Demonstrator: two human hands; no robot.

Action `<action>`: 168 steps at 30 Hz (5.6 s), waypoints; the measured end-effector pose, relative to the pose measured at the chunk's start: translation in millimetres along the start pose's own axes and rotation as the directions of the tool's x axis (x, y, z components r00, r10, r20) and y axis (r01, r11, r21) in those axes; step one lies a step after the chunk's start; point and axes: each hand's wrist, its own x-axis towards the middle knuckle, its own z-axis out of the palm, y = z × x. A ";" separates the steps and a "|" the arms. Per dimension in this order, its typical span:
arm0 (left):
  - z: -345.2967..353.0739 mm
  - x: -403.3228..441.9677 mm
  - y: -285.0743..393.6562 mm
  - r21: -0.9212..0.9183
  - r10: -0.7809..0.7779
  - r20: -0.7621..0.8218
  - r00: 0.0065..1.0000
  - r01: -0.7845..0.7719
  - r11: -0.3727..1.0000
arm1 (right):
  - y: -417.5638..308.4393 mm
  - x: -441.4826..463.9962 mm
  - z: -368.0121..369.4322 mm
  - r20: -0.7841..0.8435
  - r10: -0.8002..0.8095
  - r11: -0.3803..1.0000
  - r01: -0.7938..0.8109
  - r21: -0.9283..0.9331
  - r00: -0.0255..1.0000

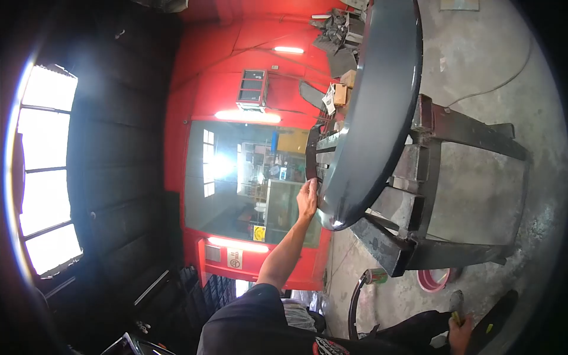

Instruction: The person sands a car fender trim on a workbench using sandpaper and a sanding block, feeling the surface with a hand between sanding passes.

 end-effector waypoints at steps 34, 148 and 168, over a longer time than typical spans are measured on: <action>-90.6 -356.4 -105.9 -0.517 0.328 0.611 0.721 0.677 -0.524 | -214.8 -225.0 317.8 0.524 -0.669 0.174 0.796 -0.580 0.528; -43.7 -251.2 188.8 -0.838 -0.677 -0.207 0.707 0.230 0.496 | -104.2 -126.0 -439.2 -0.531 -0.034 0.972 -0.096 -0.215 0.847; 195.7 -358.0 563.3 0.234 -0.130 0.972 -0.196 0.871 0.433 | -518.3 168.6 -380.5 0.448 0.084 0.539 0.337 -0.772 0.890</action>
